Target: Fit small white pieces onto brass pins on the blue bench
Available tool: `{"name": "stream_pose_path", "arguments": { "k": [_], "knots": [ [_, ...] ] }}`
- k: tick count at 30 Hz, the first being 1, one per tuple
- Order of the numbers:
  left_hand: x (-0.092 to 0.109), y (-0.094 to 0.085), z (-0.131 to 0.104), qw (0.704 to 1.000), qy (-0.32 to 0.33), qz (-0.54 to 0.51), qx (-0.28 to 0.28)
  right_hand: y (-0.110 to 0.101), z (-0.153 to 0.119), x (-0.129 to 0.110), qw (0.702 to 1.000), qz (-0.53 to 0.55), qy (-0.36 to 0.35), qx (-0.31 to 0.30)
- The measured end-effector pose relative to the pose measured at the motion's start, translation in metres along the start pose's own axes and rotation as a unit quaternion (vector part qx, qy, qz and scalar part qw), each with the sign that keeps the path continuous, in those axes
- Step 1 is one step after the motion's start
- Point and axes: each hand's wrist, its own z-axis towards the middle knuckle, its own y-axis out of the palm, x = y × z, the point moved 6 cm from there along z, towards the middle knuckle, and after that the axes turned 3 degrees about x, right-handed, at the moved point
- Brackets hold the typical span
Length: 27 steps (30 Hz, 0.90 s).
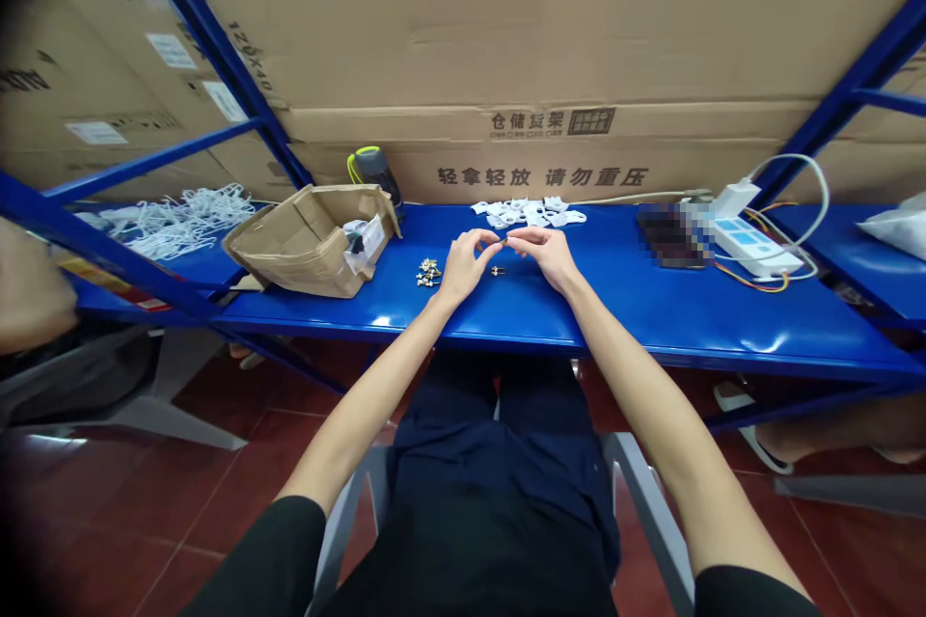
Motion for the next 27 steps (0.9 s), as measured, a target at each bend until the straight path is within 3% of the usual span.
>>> {"name": "stream_pose_path", "arguments": {
  "k": [6,16,23,27],
  "knots": [
    [0.000,-0.004,0.002,1.000,-0.001,0.011,0.016,0.003,-0.003,-0.005,1.000,-0.005,0.014,-0.018],
    [0.001,-0.005,0.000,1.000,0.012,0.024,0.015,0.008,-0.010,-0.026,0.995,-0.088,-0.038,-0.026],
    [0.000,-0.005,0.000,1.000,-0.017,0.019,0.001,0.005,-0.006,-0.022,0.992,-0.114,-0.050,-0.013],
    [-0.002,-0.010,-0.002,0.997,-0.031,0.068,0.026,0.004,-0.003,-0.014,0.972,-0.222,-0.069,-0.021]
  ]
}}
